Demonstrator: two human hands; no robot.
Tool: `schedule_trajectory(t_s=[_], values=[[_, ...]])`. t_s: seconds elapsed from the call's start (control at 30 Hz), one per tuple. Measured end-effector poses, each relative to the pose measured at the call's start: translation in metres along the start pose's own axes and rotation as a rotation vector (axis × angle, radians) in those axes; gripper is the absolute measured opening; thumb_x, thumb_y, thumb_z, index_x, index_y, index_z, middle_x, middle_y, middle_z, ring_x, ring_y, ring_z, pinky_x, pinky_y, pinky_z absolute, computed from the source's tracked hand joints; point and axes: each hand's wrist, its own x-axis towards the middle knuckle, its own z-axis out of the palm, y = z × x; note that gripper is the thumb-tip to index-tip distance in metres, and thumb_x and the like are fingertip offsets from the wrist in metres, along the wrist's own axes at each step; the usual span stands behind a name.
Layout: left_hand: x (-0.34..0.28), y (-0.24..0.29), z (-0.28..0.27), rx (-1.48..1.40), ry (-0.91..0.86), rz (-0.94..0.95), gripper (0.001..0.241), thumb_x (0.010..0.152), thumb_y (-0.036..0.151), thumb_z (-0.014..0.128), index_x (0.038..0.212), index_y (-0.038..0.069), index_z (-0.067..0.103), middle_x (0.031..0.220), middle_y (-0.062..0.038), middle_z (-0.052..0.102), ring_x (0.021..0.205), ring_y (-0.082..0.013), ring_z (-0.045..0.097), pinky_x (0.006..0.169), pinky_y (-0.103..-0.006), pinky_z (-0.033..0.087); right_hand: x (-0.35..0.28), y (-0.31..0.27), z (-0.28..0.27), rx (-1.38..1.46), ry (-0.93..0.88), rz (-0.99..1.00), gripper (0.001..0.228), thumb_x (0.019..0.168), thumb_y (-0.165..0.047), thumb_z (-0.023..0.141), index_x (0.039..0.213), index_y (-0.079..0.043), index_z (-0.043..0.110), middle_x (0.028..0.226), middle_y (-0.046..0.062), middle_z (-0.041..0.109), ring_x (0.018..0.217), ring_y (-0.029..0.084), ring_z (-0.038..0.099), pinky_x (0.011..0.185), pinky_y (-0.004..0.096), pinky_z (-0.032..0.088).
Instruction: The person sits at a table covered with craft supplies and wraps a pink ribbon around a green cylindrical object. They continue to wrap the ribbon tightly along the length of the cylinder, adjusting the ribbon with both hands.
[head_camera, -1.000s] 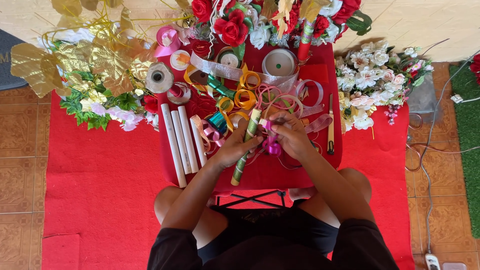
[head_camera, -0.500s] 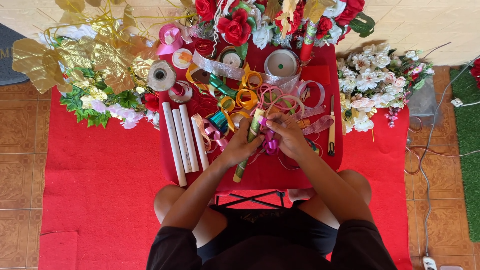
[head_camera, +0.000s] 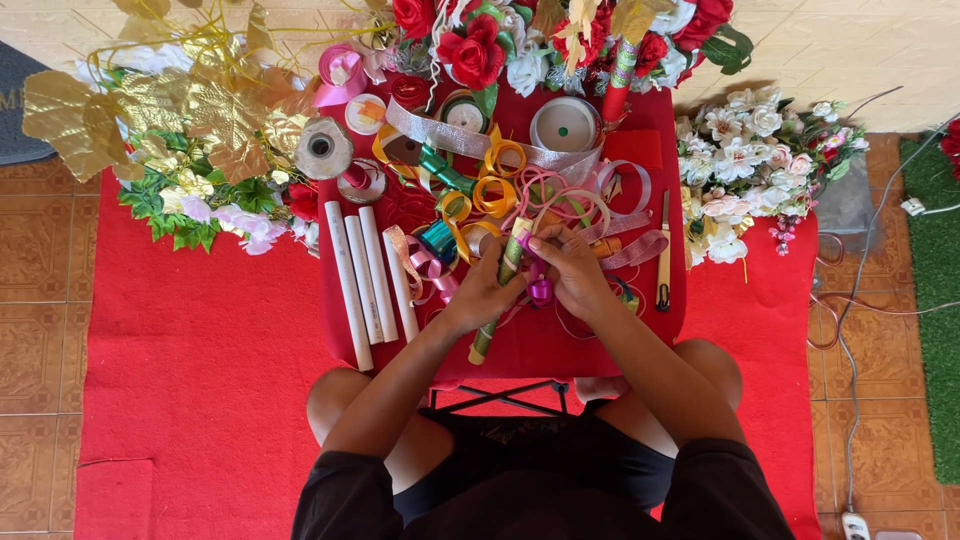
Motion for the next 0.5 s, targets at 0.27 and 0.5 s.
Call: schedule_trajectory(t_s=[0.27, 0.5], values=[[-0.001, 0.003, -0.001, 0.035, -0.013, -0.008, 0.048, 0.095, 0.024, 0.067, 0.135, 0.007, 0.048, 0.099, -0.024, 0.06, 0.086, -0.0394, 0.064, 0.073, -0.0472, 0.048, 0.013, 0.013, -0.018, -0.047, 0.011, -0.015, 0.024, 0.091, -0.01, 0.081, 0.104, -0.006, 0.061, 0.092, 0.004, 0.066, 0.081, 0.015, 0.069, 0.058, 0.033, 0.065], [0.002, -0.001, 0.0, 0.003, 0.012, 0.058, 0.04, 0.101, 0.023, 0.06, 0.135, 0.005, 0.05, 0.08, -0.017, 0.062, 0.069, -0.0257, 0.068, 0.064, -0.0381, 0.053, 0.02, 0.023, -0.023, -0.065, 0.046, -0.051, 0.024, 0.091, -0.01, 0.081, 0.103, -0.006, 0.06, 0.091, 0.002, 0.063, 0.079, 0.01, 0.064, 0.059, 0.027, 0.064]])
